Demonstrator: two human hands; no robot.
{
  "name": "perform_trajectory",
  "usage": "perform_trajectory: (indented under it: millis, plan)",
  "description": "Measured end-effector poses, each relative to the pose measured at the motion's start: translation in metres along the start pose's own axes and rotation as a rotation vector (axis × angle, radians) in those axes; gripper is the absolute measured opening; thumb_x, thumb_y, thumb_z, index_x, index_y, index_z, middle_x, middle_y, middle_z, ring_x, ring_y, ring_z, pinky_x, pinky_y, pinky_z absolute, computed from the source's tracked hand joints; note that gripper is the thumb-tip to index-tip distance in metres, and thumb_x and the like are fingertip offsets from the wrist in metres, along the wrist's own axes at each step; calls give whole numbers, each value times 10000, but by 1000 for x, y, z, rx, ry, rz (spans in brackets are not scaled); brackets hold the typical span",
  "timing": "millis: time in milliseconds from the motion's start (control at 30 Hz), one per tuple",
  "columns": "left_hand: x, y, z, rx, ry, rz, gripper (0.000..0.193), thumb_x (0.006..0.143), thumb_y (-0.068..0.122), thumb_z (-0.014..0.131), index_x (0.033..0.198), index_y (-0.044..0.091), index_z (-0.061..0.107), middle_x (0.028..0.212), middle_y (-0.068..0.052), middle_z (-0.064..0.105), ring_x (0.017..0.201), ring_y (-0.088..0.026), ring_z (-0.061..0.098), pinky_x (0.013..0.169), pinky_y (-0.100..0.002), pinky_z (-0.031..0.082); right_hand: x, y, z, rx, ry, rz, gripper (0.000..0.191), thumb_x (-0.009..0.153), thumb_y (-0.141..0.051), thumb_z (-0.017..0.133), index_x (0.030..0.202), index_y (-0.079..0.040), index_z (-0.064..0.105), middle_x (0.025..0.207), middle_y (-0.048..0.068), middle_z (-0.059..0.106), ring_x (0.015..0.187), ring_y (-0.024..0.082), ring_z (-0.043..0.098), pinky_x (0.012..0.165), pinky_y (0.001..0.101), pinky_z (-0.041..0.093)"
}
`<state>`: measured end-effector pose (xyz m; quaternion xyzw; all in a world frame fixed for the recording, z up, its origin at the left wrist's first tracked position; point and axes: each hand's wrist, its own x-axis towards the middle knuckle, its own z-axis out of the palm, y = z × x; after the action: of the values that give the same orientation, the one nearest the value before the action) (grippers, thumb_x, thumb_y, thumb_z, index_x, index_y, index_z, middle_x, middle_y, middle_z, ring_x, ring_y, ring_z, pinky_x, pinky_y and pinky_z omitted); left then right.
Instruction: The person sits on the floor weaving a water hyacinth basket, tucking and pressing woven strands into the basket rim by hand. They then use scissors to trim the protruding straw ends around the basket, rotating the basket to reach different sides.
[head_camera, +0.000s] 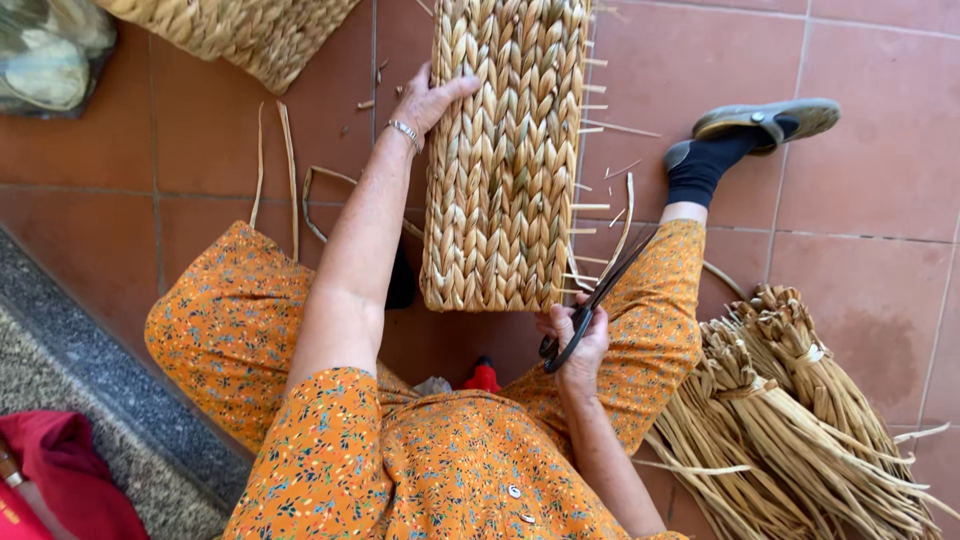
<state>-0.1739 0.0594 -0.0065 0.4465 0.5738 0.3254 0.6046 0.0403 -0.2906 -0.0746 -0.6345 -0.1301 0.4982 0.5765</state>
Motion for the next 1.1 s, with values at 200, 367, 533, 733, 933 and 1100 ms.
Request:
perform_trajectory:
  millis: [200,367,533,733,933,1100]
  plan:
    - [-8,-16,-3,-78,8,115,660,725,269,874,1283,-2,649,1123,-122,754,968,-187,728,870,-331,612,-9,9,-3,36,14,-49,515,884,-68,771,1296,-9,467,915,86,658,790,251,728,709,409,645]
    - [-26,-18,-7,-153,18,206,669,721,219,871,1298,-11,624,1073,-109,756,933,-183,751,866,-323,643,-18,0,-6,79,38,-32,505,864,-33,746,1294,-19,481,924,80,676,827,227,722,734,409,644]
    - [-44,-7,-14,-318,24,362,834,703,220,907,1395,-10,502,1195,-157,698,1018,-206,735,882,-356,621,14,-17,8,218,14,-45,549,882,3,794,1319,-6,462,1031,141,646,847,251,671,729,398,586]
    - [-89,-33,-11,-140,44,620,906,791,233,936,1497,-31,433,1363,-208,655,1234,-260,685,1110,-360,569,46,-22,21,143,62,127,551,863,-68,758,1321,-42,452,1138,170,654,964,312,737,758,413,635]
    - [-146,-74,15,-17,68,579,922,762,281,946,1465,10,416,1395,-152,612,1268,-246,666,1074,-367,574,38,-16,0,139,137,82,499,907,-93,740,1324,-47,470,1119,176,674,946,298,752,721,391,661]
    - [-189,-96,31,25,71,643,906,770,238,941,1463,44,391,1488,-157,514,1317,-267,626,1091,-391,570,4,-28,-33,142,153,-118,453,965,-84,710,1335,-65,449,1106,147,684,949,238,735,700,347,631]
